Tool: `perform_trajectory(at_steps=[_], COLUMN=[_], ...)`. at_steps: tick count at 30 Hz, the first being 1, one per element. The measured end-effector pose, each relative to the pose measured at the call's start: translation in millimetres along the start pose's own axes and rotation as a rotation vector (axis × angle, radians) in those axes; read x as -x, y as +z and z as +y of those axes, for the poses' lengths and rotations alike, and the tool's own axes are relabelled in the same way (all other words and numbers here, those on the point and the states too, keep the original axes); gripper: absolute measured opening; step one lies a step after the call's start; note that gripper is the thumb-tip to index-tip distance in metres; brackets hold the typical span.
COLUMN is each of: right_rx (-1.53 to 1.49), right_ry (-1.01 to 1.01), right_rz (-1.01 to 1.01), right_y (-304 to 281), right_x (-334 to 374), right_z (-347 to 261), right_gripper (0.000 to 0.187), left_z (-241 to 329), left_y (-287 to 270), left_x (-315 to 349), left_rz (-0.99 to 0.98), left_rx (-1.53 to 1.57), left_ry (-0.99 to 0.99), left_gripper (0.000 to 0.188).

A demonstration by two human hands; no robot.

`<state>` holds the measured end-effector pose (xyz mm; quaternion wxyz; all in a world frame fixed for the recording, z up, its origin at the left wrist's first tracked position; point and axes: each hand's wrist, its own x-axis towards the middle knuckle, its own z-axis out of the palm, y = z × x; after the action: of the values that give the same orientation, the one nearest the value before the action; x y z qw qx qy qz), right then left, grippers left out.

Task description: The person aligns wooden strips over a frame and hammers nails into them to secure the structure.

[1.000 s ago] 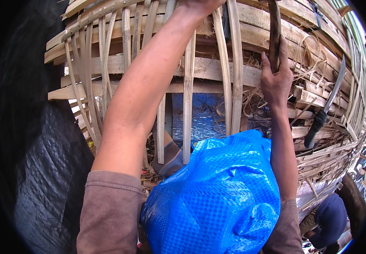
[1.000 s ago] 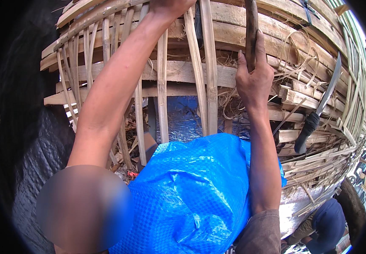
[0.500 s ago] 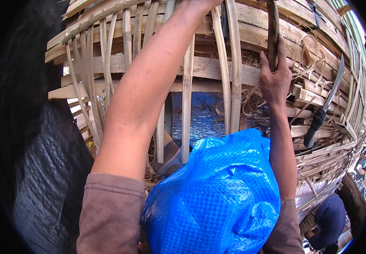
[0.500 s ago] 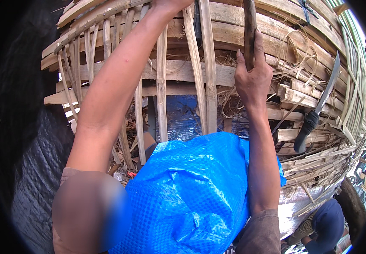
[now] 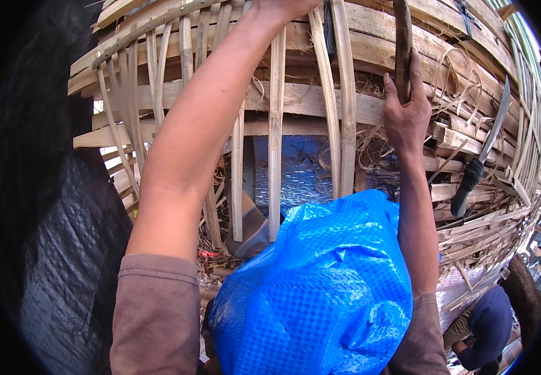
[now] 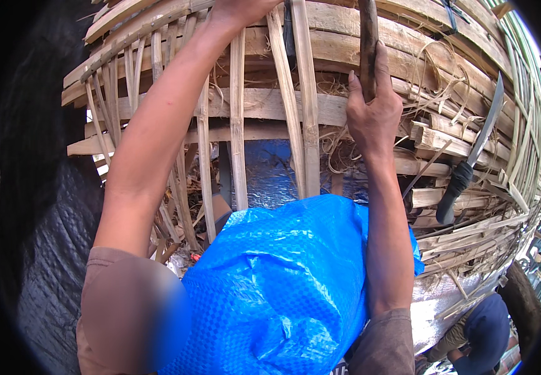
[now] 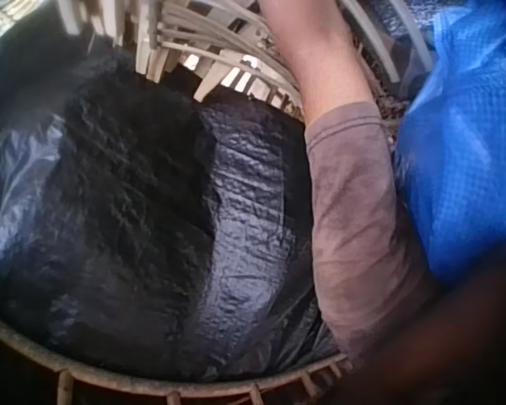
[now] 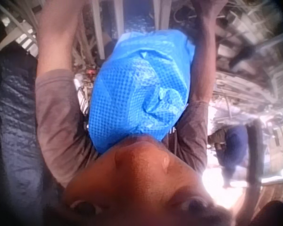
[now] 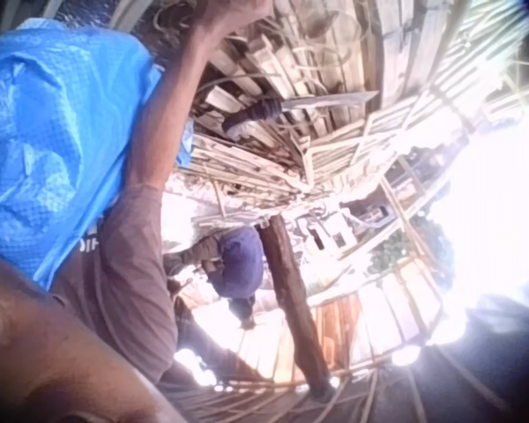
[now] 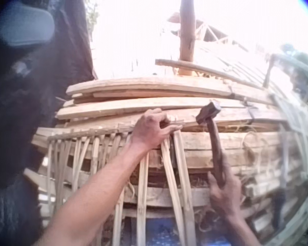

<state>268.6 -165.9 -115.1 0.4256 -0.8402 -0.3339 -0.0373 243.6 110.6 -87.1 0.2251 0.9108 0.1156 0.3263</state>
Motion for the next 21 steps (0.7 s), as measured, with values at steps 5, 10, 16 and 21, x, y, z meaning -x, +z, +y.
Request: perform_trajectory(at_steps=[5, 10, 16, 21], right_rx=[0.058, 0.046, 0.029, 0.047], right_ry=[-0.067, -0.01, -0.028, -0.011], right_rz=[0.048, 0.017, 0.034, 0.007], right_y=[-1.1, -2.0, -0.8, -2.1], right_x=[-0.7, 0.1, 0.5, 0.5], right_z=[6.9, 2.5, 2.7, 2.3], right_gripper=[0.065, 0.065, 0.064, 0.063], left_z=[-5.3, -5.1, -7.7, -8.3], left_y=[12.8, 15.9, 16.7, 14.5], left_x=[3.1, 9.2, 9.4, 6.4], left_rz=[0.089, 0.209, 0.212, 0.189], left_rx=[0.015, -0.004, 0.03, 0.006], left_ry=[0.134, 0.213, 0.248, 0.275], left_gripper=[0.036, 0.028, 0.025, 0.025])
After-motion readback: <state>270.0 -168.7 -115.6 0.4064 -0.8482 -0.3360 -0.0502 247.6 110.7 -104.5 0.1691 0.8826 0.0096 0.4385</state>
